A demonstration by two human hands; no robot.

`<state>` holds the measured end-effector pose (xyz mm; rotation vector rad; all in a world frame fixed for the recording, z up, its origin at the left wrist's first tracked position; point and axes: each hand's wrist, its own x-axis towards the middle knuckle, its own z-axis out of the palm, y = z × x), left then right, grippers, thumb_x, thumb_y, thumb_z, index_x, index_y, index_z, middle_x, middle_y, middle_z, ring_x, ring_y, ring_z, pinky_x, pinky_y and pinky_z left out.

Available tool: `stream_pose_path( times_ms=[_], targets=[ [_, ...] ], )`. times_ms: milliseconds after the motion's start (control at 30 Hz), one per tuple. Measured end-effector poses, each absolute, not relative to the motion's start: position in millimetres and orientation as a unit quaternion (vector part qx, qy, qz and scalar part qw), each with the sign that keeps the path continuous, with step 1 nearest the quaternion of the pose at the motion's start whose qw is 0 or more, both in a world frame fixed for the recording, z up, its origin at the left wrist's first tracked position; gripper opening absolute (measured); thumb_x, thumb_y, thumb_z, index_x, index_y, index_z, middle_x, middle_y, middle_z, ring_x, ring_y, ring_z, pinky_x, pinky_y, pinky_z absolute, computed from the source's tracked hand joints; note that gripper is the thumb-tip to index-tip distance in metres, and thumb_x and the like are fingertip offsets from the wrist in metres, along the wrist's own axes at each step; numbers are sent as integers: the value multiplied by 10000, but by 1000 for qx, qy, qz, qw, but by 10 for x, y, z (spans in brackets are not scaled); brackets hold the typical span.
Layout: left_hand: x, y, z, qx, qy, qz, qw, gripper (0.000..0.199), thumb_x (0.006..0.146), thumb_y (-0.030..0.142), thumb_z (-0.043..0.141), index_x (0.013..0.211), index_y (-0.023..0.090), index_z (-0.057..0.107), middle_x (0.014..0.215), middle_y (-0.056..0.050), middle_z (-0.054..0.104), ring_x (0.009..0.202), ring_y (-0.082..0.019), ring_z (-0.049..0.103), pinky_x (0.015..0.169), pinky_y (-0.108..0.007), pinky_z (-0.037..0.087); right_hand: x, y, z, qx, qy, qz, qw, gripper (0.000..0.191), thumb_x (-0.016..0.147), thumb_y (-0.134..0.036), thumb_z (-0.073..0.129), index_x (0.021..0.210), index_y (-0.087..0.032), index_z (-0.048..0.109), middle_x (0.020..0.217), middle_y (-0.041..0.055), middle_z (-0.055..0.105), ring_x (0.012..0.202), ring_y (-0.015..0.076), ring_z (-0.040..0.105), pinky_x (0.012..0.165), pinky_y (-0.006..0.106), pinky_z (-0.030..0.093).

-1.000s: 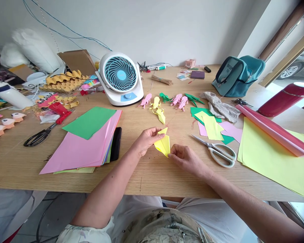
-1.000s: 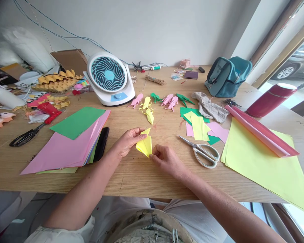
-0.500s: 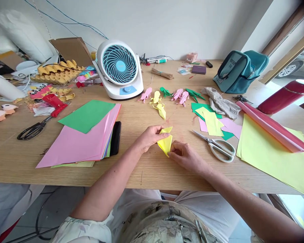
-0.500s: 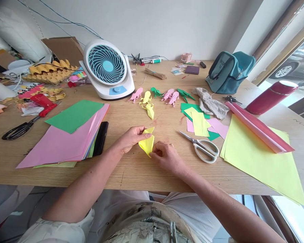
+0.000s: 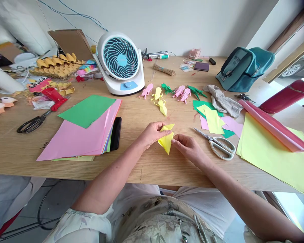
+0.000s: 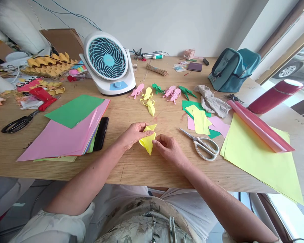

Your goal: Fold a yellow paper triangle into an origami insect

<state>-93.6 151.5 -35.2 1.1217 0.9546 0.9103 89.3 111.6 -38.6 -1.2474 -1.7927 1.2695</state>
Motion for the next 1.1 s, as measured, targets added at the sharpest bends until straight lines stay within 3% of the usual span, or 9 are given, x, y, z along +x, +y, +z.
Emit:
stream_pose_path(
  times_ms=[133, 233, 433, 567, 667, 733, 800, 867, 1100],
  targets=[
    [-922, 1522, -415, 539, 443, 351, 624, 345, 643, 320, 831, 874, 136, 654, 761, 3, 681, 636, -110, 595, 608, -221, 445, 916, 1127, -430, -501, -715, 389, 295, 219, 856, -346, 579, 701, -200, 526, 622, -37, 497, 564, 112, 413, 531, 251, 306],
    [-931, 1533, -457, 635, 482, 317, 514, 236, 733, 321, 752, 856, 146, 651, 731, 10, 669, 634, -117, 587, 575, -212, 404, 959, 1111, -440, -510, -766, 259, 293, 175, 858, -268, 595, 706, -202, 539, 706, -6, 573, 631, 137, 500, 587, 269, 362],
    [-945, 1506, -478, 745, 517, 243, 344, 139, 768, 296, 720, 734, 174, 664, 603, 42, 566, 586, -121, 511, 552, -228, 348, 990, 1056, -486, -389, -848, 161, 322, 140, 931, -154, 538, 950, -188, 672, 987, 85, 658, 890, 201, 623, 794, 332, 496],
    [-944, 1545, -495, 753, 535, 257, 285, 119, 718, 167, 749, 809, 177, 674, 822, -6, 644, 763, -155, 582, 689, -248, 434, 970, 1048, -568, -357, -883, 143, 270, 188, 935, -124, 540, 1019, -180, 698, 1089, 107, 677, 954, 221, 627, 844, 365, 526],
    [-961, 1554, -431, 747, 542, 283, 260, 103, 808, 155, 682, 909, 171, 683, 965, -35, 667, 809, -143, 612, 737, -244, 464, 973, 1054, -587, -344, -896, 117, 255, 198, 944, -129, 537, 1019, -174, 715, 1094, 110, 693, 962, 231, 614, 859, 390, 531],
    [-988, 1506, -354, 761, 531, 294, 228, 102, 882, 155, 600, 857, 175, 696, 938, -28, 685, 783, -133, 625, 735, -239, 467, 978, 1054, -573, -338, -903, 102, 247, 210, 950, -127, 527, 1018, -169, 720, 1112, 116, 696, 971, 235, 607, 870, 401, 530],
    [-1028, 1416, -290, 809, 486, 267, 197, 197, 926, 160, 553, 813, 188, 712, 821, -7, 700, 741, -134, 637, 713, -241, 463, 982, 1053, -549, -334, -908, 91, 237, 220, 952, -119, 519, 1018, -168, 723, 1122, 116, 703, 975, 239, 605, 872, 409, 529],
    [-1077, 1310, -265, 850, 449, 220, 164, 228, 956, 164, 521, 868, 191, 730, 855, -21, 728, 782, -149, 669, 715, -254, 471, 985, 1053, -530, -334, -911, 84, 228, 227, 952, -114, 516, 1034, -167, 721, 1118, 111, 711, 962, 239, 606, 862, 413, 527],
    [-1182, 1089, -260, 901, 416, 121, 27, 296, 1021, 289, 464, 1163, 168, 694, 1154, -98, 739, 1127, -244, 663, 972, -418, 469, 1026, 1059, -522, -324, -920, 90, 201, 282, 961, -100, 473, 1145, -154, 681, 1197, 124, 676, 979, 242, 575, 889, 422, 520]
  ],
)
